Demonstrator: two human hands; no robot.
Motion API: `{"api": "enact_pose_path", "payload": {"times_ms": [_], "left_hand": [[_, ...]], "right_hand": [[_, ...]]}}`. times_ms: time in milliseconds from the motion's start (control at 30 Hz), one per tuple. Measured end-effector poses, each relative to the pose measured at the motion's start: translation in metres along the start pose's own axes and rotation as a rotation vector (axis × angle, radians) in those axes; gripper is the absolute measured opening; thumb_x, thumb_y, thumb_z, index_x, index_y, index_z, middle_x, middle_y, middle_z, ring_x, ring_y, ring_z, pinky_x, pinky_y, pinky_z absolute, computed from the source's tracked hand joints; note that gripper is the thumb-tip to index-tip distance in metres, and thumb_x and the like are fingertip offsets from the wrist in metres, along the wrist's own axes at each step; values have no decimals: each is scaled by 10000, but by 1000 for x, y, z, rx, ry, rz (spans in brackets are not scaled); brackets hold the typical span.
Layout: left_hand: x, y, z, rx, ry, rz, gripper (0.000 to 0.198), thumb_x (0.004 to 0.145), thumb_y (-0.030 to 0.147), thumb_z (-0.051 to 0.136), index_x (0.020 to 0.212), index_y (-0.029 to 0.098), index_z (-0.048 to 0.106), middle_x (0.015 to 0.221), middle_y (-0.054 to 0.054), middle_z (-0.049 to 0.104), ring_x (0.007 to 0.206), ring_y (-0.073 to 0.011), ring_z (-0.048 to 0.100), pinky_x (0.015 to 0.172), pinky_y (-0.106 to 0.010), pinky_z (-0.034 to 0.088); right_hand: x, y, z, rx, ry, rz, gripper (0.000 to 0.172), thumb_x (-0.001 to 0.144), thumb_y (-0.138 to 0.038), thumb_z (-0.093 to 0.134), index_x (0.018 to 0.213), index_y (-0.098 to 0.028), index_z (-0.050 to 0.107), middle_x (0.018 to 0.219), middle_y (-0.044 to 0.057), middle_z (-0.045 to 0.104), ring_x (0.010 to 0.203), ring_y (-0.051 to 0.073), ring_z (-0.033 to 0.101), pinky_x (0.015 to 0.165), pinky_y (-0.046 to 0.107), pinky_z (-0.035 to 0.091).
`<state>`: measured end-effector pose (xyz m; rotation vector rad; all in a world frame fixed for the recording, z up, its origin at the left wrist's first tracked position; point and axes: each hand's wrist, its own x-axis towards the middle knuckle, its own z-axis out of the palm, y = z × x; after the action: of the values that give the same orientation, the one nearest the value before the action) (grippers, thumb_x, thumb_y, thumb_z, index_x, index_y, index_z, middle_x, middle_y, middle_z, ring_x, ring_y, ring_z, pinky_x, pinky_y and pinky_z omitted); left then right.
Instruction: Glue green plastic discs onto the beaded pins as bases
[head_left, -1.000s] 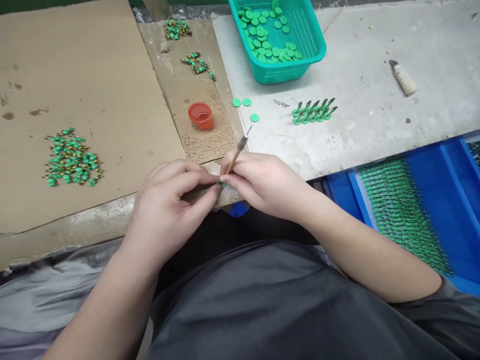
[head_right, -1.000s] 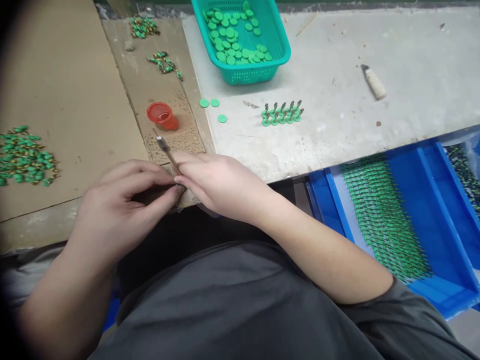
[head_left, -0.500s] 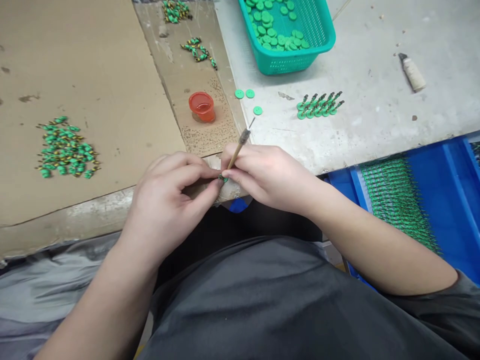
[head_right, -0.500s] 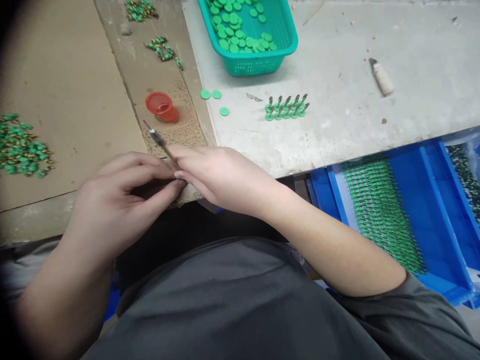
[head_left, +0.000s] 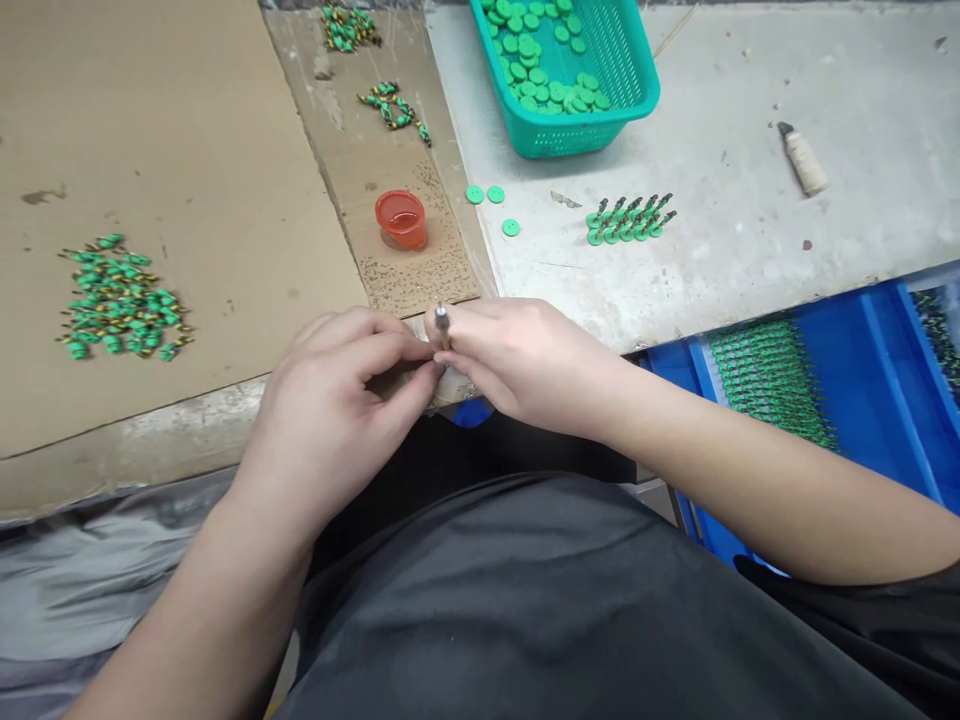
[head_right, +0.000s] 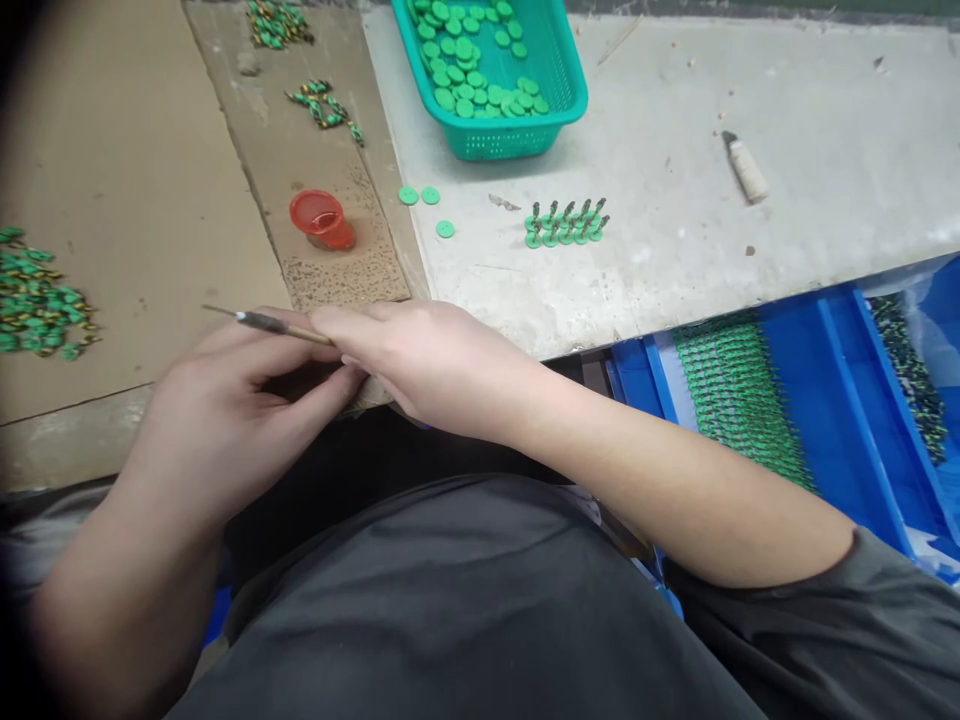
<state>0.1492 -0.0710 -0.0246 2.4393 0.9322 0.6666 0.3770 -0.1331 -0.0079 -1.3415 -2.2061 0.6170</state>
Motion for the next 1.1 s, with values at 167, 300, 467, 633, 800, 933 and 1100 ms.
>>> {"api": "enact_pose_path", "payload": {"times_ms": [167,300,467,633,800,933,1100], "left_hand": [[1,3,-4,-38,-41,-69,197,1079,381,679,1025,267,830,1022,-7,776,993,-192,725,949,-359,552],[-3,4,-6,-83,-41,-111,222,1076,418,681,1101,307,871,1081,-13,809,1049,-214,765,987,-373,583],[-4,4,-5,-171,-10,-80,209,1070,389,714,1198,303,855,1122,-20,850,1055,-211,785,1002,-366,603],[5,9,-5,-272,31,-197,181,1018,447,782,1049,301,885,1012,-16,857,919,-188,766,885,-328,607],[16,29,-32,-613,20,-546,397,816,639,928,867,250,861,795,-35,816,682,-186,708,609,-290,587],[19,52,-57,-684,16,-520,379,773,607,981,799,252,849,817,-44,829,722,-201,755,662,-296,657],[20,66,-66,-664,-5,-463,232,843,509,922,785,299,841,813,-21,814,713,-202,750,656,-312,676]], "right_hand": [[-4,4,7,81,98,27,138,1190,-204,534,1172,-246,664,1088,21,793,1039,215,787,982,343,622],[-21,8,16,308,378,192,140,1187,-302,592,1084,-236,660,1113,48,805,1042,209,832,990,354,677],[-38,13,28,549,563,298,176,1162,-407,647,1085,-249,643,1050,34,782,978,199,889,918,325,737],[-36,15,32,571,605,312,203,1140,-440,673,1060,-253,667,1038,44,803,953,210,894,905,339,749],[-37,13,30,610,593,337,197,1124,-437,697,1044,-257,693,1023,52,816,956,230,895,906,362,758],[-38,13,30,619,585,325,201,1131,-431,682,1041,-254,706,1009,57,821,940,228,897,875,347,759],[-39,12,29,603,571,327,194,1133,-403,675,1024,-245,705,998,62,835,938,232,898,879,355,754]]}}
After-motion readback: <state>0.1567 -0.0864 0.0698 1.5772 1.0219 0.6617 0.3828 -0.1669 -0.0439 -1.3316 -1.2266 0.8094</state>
